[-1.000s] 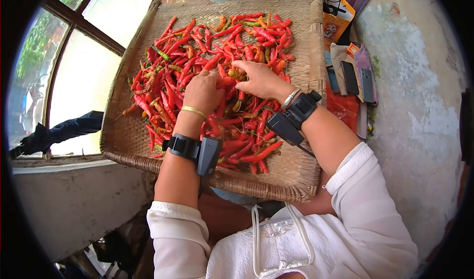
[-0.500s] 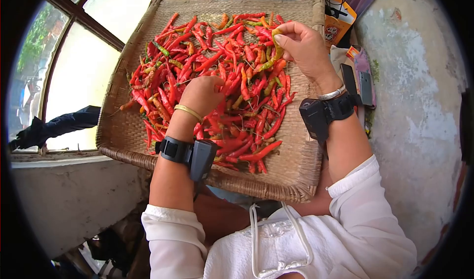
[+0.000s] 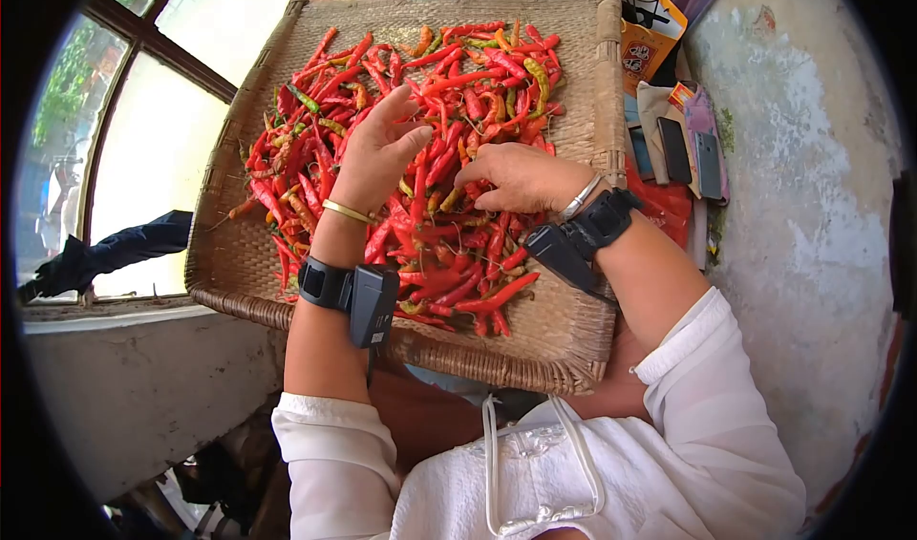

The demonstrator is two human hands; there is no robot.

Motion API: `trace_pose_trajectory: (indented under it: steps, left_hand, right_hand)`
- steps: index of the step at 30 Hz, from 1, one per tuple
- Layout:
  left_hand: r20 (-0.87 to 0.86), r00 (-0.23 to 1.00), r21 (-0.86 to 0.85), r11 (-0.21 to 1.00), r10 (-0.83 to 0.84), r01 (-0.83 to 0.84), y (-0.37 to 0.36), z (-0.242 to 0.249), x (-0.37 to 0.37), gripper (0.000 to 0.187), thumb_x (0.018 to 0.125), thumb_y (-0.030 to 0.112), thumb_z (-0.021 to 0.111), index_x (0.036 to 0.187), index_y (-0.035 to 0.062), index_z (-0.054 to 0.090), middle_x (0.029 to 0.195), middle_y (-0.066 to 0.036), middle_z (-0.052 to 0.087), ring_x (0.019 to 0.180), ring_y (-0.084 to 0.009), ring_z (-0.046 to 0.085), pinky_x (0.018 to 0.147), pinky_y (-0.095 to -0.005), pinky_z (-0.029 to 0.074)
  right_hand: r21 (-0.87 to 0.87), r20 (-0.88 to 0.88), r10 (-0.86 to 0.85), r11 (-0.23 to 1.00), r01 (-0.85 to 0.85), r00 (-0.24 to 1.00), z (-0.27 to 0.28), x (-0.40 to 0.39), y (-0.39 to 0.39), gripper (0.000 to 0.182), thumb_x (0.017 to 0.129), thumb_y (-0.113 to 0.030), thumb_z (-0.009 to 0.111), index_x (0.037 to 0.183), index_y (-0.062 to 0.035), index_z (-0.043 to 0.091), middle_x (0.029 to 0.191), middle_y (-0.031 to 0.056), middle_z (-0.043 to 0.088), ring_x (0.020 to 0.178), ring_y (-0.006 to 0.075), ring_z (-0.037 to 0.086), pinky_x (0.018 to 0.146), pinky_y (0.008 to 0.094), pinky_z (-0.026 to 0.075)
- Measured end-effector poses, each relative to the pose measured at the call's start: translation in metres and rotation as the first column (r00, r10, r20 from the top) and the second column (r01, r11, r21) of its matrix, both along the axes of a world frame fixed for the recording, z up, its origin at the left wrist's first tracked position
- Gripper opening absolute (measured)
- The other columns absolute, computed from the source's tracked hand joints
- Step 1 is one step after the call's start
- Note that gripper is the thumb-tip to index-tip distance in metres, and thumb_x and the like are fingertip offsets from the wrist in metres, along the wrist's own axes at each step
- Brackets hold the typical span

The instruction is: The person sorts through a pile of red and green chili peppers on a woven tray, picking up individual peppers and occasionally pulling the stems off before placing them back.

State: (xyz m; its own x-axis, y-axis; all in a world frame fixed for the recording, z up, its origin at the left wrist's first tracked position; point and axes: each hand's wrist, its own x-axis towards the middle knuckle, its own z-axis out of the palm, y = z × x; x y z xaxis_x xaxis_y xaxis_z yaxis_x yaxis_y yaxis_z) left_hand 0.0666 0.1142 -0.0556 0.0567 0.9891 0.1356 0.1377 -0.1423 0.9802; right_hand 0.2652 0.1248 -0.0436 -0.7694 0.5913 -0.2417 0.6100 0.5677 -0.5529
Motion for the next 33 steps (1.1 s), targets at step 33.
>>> trace_pose_trajectory:
  steps: [33]
  left_hand:
    - [0.302, 0.941, -0.176, 0.979, 0.151, -0.101, -0.006, 0.032, -0.008, 0.052, 0.082, 0.011, 0.059, 0.126, -0.0021, 0.035, 0.1, -0.01, 0.057, 0.076, -0.0107, 0.057, 0.069, -0.0219, 0.047]
  right_hand:
    - [0.123, 0.149, -0.243, 0.966, 0.226, 0.958, -0.006, 0.005, 0.022, 0.028, 0.074, -0.02, 0.061, 0.09, 0.0031, 0.061, 0.113, 0.0132, 0.045, 0.092, 0.0271, 0.053, 0.08, 0.0336, 0.042]
